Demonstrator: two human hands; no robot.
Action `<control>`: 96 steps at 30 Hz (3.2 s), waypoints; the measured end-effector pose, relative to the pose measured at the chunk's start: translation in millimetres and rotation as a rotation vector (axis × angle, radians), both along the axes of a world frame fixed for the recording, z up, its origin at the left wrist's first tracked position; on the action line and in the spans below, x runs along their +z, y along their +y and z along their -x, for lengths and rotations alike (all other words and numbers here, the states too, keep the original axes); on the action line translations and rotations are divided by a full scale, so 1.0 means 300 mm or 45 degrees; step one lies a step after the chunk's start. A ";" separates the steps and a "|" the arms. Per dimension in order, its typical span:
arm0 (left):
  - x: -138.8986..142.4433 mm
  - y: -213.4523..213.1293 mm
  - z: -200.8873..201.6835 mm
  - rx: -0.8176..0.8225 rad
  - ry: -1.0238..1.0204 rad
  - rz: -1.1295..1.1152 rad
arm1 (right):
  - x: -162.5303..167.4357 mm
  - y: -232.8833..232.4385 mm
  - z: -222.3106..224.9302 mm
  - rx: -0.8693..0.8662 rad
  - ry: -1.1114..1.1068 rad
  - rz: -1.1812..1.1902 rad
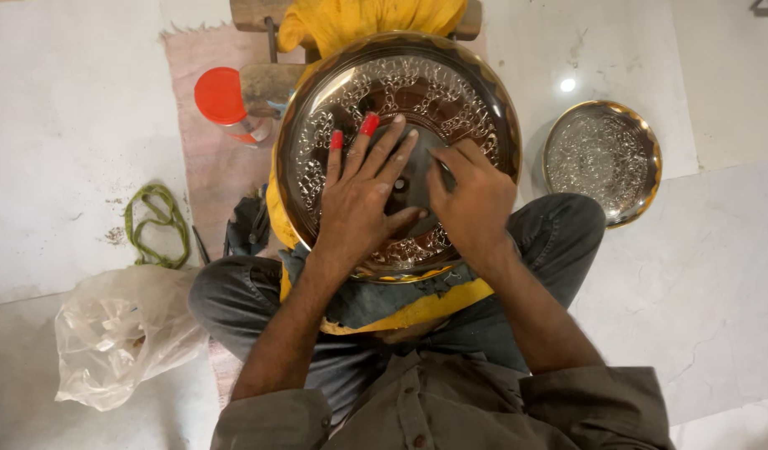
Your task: The person is engraving a decorative pattern on a large metal plate. They use a hammer and chisel to create the design, then switch to a grinding wheel to smooth and refine the surface. The person works methodically, focusing on different sections of the plate.
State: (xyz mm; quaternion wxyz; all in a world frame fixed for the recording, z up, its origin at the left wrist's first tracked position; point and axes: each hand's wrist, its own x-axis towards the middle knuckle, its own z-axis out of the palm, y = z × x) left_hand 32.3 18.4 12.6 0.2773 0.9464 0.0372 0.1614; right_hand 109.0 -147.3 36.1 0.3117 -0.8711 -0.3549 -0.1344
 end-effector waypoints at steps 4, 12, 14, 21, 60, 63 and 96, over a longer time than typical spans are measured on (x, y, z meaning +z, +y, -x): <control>0.001 -0.001 0.000 0.005 -0.002 0.038 | 0.010 -0.017 0.009 0.003 0.055 0.030; 0.002 0.000 0.006 0.014 0.030 0.001 | 0.008 0.015 -0.007 0.003 0.015 0.000; 0.002 0.001 0.000 0.005 0.025 -0.001 | 0.005 0.000 -0.001 0.006 0.024 0.012; 0.003 -0.003 0.008 -0.001 0.018 0.019 | 0.003 -0.015 0.002 -0.012 0.072 0.036; 0.010 -0.005 0.002 -0.003 -0.004 0.057 | 0.020 -0.007 0.005 -0.005 0.028 0.049; 0.011 -0.006 0.002 -0.005 0.008 0.070 | 0.039 -0.023 0.015 -0.016 0.161 0.068; 0.015 -0.006 -0.001 -0.006 0.014 0.049 | 0.005 -0.027 -0.002 -0.008 0.086 0.073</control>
